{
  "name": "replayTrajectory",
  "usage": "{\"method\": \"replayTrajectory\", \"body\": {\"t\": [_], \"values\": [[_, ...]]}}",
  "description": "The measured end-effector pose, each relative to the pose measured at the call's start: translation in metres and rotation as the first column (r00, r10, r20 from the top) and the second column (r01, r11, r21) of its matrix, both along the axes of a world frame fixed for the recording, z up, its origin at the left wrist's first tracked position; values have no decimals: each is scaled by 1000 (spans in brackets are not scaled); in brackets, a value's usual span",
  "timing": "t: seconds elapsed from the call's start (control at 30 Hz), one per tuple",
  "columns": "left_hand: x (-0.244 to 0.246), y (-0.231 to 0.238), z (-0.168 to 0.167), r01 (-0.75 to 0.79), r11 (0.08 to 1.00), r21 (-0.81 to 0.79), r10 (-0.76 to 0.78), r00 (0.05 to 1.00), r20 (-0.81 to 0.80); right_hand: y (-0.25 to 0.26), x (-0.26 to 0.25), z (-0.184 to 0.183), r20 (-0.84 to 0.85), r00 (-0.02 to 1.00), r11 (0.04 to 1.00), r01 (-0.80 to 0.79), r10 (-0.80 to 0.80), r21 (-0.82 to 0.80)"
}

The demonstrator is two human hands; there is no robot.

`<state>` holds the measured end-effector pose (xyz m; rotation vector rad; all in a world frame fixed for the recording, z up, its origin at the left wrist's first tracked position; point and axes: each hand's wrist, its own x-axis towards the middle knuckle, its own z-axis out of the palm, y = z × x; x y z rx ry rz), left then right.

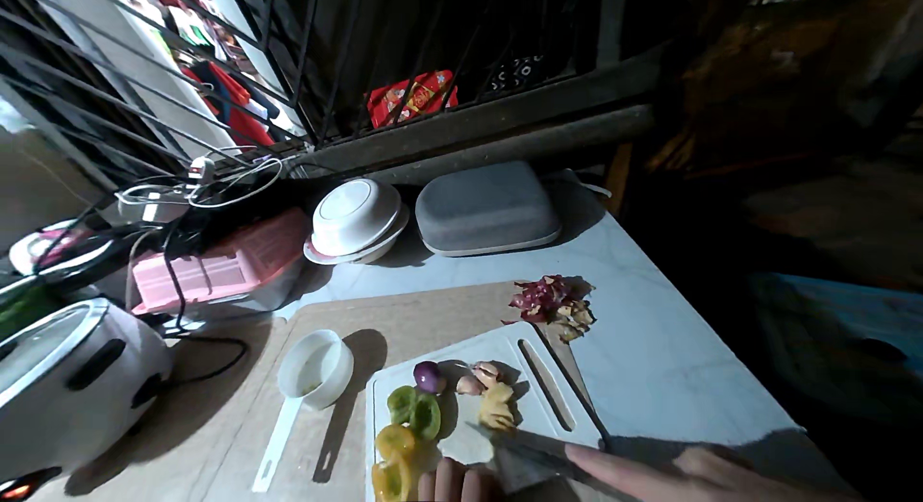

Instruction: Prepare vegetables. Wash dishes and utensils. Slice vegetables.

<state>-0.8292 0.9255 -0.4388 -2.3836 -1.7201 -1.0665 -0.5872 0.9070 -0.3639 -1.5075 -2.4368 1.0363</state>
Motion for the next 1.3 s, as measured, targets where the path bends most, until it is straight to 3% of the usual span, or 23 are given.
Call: {"method": "replayTrajectory", "body": {"t": [0.2,0.4,0.6,0.77,0.97,1.07,1.2,1.3], "values": [[-4,5,8,49,999,-13,-49,998,-45,0,6,-1,-64,998,997,-1,6,74],[2,9,13,31,999,-22,-31,999,-8,1,4,-7,-110,994,998,23,-16,65],[5,20,19,5,994,-111,-13,997,-70,2,5,-11,-129,992,1000,3,-1,15],[13,19,14,21,998,-64,-27,995,-100,4,8,-3,-95,995,999,33,-31,19],[-2,23,33,81,974,-212,-86,996,-14,6,23,5,-97,995,990,-8,22,141],[-6,29,52,62,986,-155,-63,998,2,5,26,4,-29,997,966,-62,71,251],[-8,44,67,164,981,-99,-172,982,-77,3,27,-1,23,995,929,-102,100,356],[-1,57,73,224,949,-219,-268,944,-193,3,28,-4,51,995,912,-98,85,398]]}}
